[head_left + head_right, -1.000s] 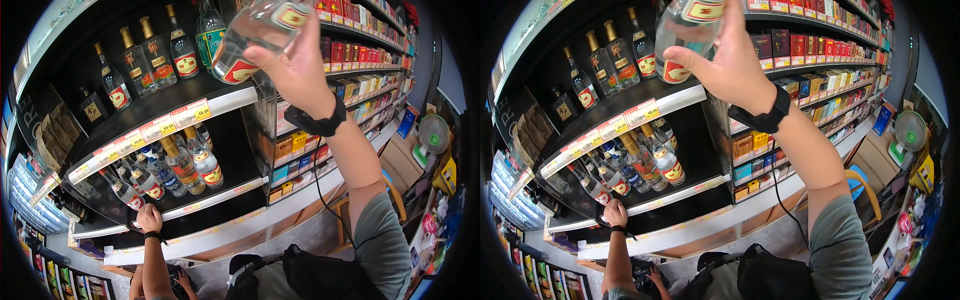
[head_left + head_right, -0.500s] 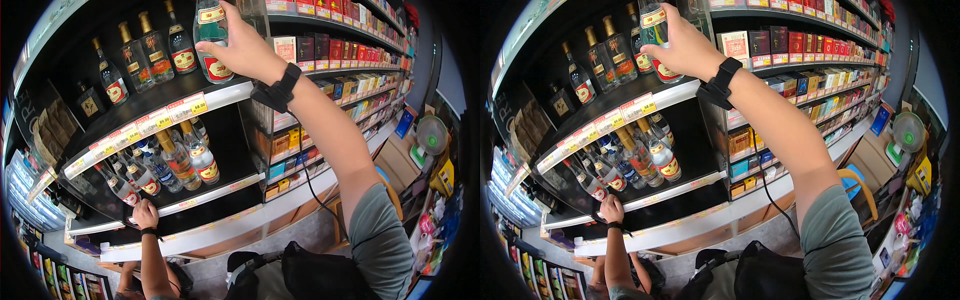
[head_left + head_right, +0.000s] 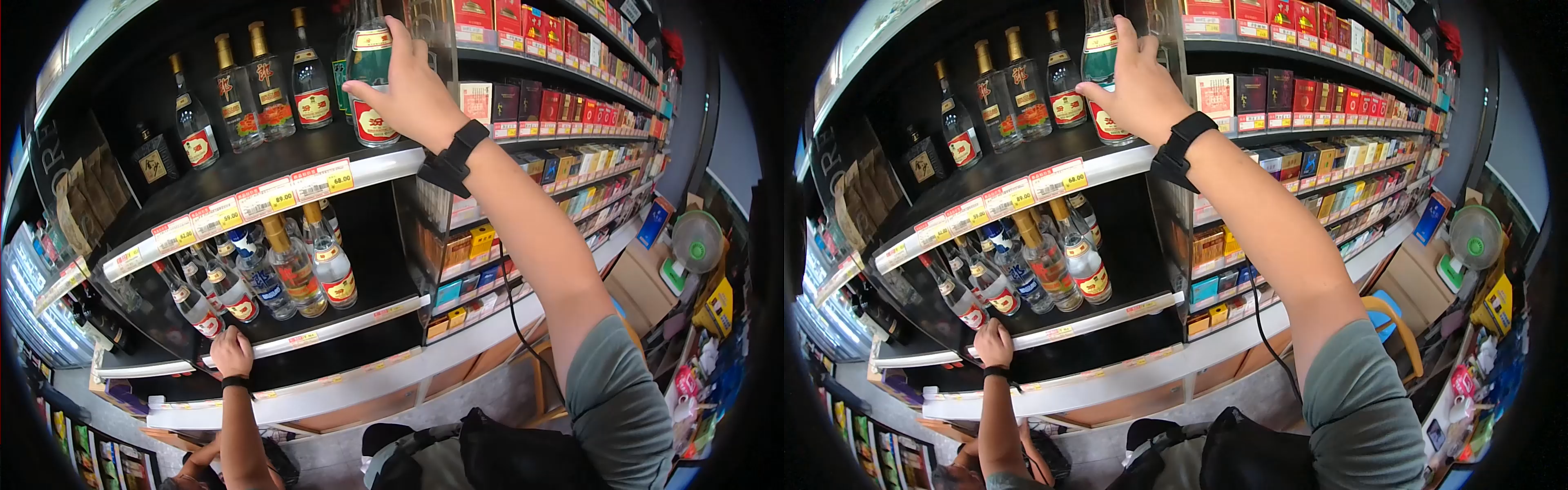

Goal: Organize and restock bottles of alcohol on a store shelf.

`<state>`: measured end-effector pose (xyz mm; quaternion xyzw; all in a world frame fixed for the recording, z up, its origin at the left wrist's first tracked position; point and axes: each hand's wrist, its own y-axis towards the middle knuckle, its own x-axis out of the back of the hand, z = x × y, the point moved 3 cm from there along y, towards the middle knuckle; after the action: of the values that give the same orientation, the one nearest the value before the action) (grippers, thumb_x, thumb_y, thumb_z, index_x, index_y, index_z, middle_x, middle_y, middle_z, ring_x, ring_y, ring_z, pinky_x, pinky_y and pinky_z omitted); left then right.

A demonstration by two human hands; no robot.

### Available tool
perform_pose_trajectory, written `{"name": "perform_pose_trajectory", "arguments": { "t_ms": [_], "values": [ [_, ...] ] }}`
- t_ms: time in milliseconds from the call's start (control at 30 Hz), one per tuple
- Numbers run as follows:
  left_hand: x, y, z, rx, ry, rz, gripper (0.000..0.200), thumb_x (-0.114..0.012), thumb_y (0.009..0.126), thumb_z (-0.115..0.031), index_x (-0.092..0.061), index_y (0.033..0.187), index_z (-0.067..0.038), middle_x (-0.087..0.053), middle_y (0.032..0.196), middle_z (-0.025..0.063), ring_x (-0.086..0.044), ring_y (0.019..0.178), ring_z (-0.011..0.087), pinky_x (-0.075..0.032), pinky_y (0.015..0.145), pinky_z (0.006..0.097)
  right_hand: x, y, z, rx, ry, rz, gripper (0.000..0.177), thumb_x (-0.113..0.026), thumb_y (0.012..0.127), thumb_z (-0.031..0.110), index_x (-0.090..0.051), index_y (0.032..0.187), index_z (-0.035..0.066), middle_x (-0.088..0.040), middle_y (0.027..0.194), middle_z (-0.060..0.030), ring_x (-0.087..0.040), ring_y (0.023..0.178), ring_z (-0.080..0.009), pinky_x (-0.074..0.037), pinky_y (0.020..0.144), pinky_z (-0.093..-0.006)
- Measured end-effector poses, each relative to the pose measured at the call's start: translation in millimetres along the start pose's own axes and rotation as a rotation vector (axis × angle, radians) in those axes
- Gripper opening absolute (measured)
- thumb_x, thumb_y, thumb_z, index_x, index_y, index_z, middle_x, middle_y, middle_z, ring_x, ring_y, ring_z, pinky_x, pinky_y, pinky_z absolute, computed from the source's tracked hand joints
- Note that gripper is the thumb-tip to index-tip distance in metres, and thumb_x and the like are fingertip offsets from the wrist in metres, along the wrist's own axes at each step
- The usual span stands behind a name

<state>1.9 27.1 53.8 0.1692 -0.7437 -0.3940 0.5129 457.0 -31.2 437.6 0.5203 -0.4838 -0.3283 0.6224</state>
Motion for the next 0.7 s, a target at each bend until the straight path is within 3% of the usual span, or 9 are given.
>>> {"name": "perform_pose_trajectory", "arguments": {
  "t_ms": [133, 233, 300, 367, 400, 500, 533, 700],
  "values": [
    [5, 0, 3, -0.027, 0.009, -0.032, 0.015, -0.057, 0.092, -0.016, -0.056, 0.081, -0.005, -0.060, 0.074, 0.0189, -0.062, 0.075, 0.0418, -0.046, 0.068, 0.0536, 8, 8, 5, 0.118, -0.023, -0.079, 0.099, -0.084, 0.090, 0.042, -0.028, 0.162, 0.003, -0.066, 0.117, -0.0342, -0.072, 0.103, -0.0520, -0.063, 0.091, -0.0481],
    [-1, -2, 1, -0.021, -0.013, -0.032, 0.016, -0.057, 0.092, -0.015, -0.055, 0.080, -0.005, -0.059, 0.074, 0.0189, -0.061, 0.074, 0.0417, -0.046, 0.068, 0.0537, 32, 18, 27, -0.074, 0.060, 0.217, 0.109, -0.084, 0.089, 0.027, -0.013, 0.166, -0.003, -0.069, 0.117, -0.0348, -0.070, 0.104, -0.0510, -0.058, 0.094, -0.0517],
    [-3, -4, 1, -0.031, -0.001, -0.066, 0.017, -0.058, 0.090, -0.015, -0.053, 0.077, -0.005, -0.057, 0.072, 0.0183, -0.060, 0.072, 0.0414, -0.046, 0.067, 0.0528, 27, 19, 24, 0.004, 0.001, 0.188, 0.105, -0.083, 0.089, 0.025, -0.017, 0.167, 0.000, -0.073, 0.107, -0.0314, -0.072, 0.097, -0.0499, -0.059, 0.090, -0.0526],
    [-4, -6, 2, -0.025, -0.010, -0.081, 0.017, -0.059, 0.090, -0.015, -0.052, 0.077, -0.005, -0.057, 0.072, 0.0183, -0.060, 0.072, 0.0413, -0.046, 0.066, 0.0527, 27, 24, 26, -0.065, -0.060, 0.355, 0.093, -0.079, 0.093, 0.029, -0.027, 0.165, 0.003, -0.071, 0.109, -0.0330, -0.071, 0.099, -0.0499, -0.059, 0.090, -0.0524],
    [-5, -6, 4, -0.030, -0.015, -0.082, 0.017, -0.059, 0.090, -0.015, -0.052, 0.077, -0.005, -0.057, 0.072, 0.0183, -0.060, 0.072, 0.0412, -0.046, 0.066, 0.0526, 5, 26, 6, 0.119, -0.249, 0.241, 0.083, -0.080, 0.093, 0.042, -0.043, 0.158, 0.008, -0.073, 0.106, -0.0297, -0.075, 0.099, -0.0457, -0.063, 0.088, -0.0499],
    [-3, -3, 4, -0.039, -0.018, -0.081, 0.017, -0.059, 0.090, -0.015, -0.052, 0.077, -0.005, -0.058, 0.072, 0.0183, -0.060, 0.072, 0.0410, -0.046, 0.066, 0.0525, 2, 35, 5, 0.102, -0.325, 0.333, 0.078, -0.077, 0.096, 0.044, -0.046, 0.159, 0.010, -0.075, 0.116, -0.0281, -0.075, 0.105, -0.0424, -0.061, 0.094, -0.0480],
    [-3, -2, 3, -0.044, -0.021, -0.080, 0.017, -0.059, 0.090, -0.014, -0.052, 0.077, -0.005, -0.058, 0.072, 0.0183, -0.061, 0.072, 0.0409, -0.046, 0.066, 0.0525, 3, 33, 7, 0.150, -0.328, 0.233, 0.068, -0.074, 0.098, 0.044, -0.054, 0.155, 0.013, -0.078, 0.097, -0.0232, -0.077, 0.095, -0.0420, -0.062, 0.089, -0.0486],
    [-1, -1, 0, -0.019, -0.030, -0.067, 0.017, -0.060, 0.089, -0.014, -0.053, 0.076, -0.005, -0.057, 0.070, 0.0184, -0.060, 0.072, 0.0413, -0.046, 0.066, 0.0522, 7, 41, 9, 0.182, -0.401, 0.322, 0.071, -0.079, 0.092, 0.044, -0.056, 0.148, 0.008, -0.078, 0.101, -0.0243, -0.077, 0.095, -0.0397, -0.063, 0.086, -0.0477]
  ]
}}
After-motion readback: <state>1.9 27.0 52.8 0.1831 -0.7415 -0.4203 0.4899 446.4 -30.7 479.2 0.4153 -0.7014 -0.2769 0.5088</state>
